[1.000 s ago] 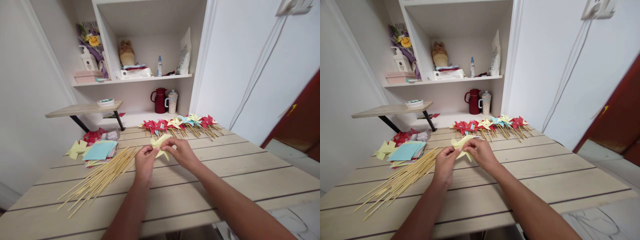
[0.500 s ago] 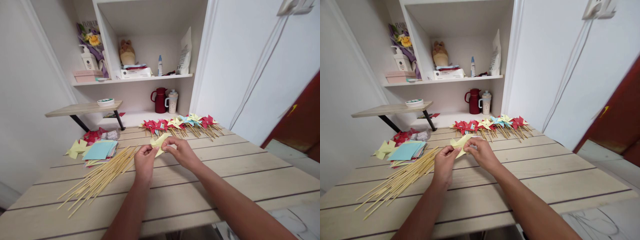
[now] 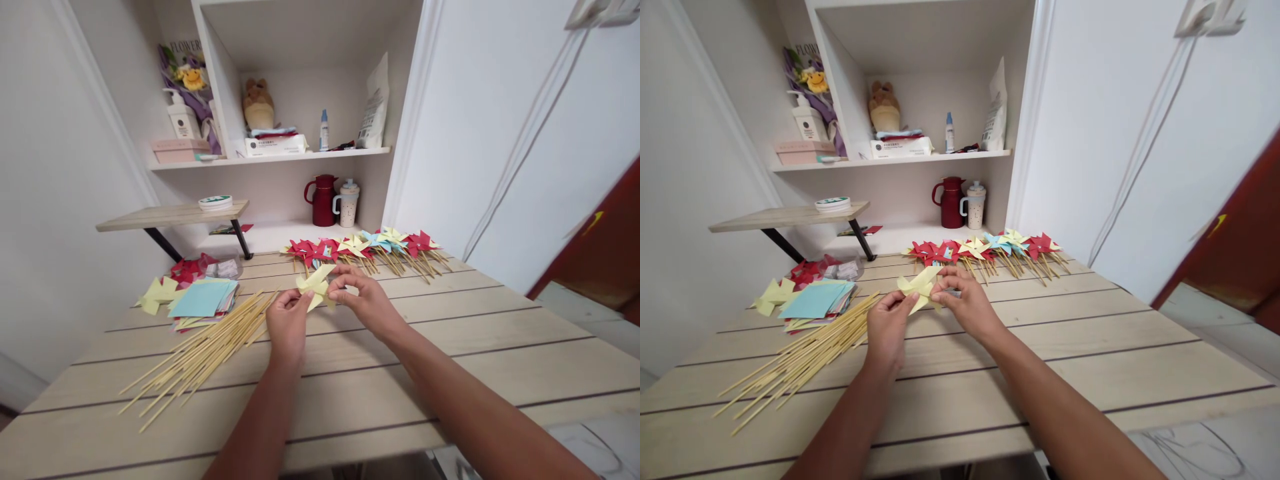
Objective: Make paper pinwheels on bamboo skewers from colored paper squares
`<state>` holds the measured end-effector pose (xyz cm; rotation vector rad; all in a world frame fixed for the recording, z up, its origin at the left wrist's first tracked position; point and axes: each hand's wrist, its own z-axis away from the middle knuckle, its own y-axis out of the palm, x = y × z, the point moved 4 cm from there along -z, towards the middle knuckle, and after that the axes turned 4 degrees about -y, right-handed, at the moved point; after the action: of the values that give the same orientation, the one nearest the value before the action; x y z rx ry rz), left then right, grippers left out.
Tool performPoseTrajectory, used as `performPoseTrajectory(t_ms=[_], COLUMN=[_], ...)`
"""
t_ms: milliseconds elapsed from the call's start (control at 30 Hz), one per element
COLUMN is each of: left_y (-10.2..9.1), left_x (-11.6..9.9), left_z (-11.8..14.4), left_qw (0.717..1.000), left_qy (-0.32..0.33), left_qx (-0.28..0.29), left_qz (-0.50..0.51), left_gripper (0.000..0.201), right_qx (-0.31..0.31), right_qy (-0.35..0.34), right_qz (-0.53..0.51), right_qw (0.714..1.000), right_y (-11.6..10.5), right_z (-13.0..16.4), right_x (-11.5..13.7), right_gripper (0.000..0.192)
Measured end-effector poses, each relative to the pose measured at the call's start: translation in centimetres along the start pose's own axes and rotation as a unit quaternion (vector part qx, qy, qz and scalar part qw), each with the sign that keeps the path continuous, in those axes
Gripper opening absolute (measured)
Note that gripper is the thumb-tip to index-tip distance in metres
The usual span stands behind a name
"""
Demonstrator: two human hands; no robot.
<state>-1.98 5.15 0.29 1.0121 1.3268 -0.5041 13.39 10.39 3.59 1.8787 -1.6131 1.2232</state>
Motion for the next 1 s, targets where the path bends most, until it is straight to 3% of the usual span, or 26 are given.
performPoseTrajectory(t_ms=[233,567,1000], left_y=[0.2,0.6,0.6], left_x=[-0.2,-1.0,-1.1], left_z=[0.0,0.4,0.6], left_qw=[0.994,0.983,0.981], left_qy=[0.093,0.146,0.153], left_qx=[0.015,0.035,0.037], left_qz=[-0.062,-0.105,-0.113], left_gripper=[0.016,0.008,0.005], right_qx=[0.039,0.053,0.046], right_qy=[0.01,0.008,0.072], right_qz=[-0.047,-0.028,-0.04], right_qw=[0.998,0.998,0.996], right_y=[0.6,0.6,0.5], right_z=[0.1,0.0,0.1], right_x=[0.3,0.3,-0.6], right_gripper=[0.01,0.011,0.012])
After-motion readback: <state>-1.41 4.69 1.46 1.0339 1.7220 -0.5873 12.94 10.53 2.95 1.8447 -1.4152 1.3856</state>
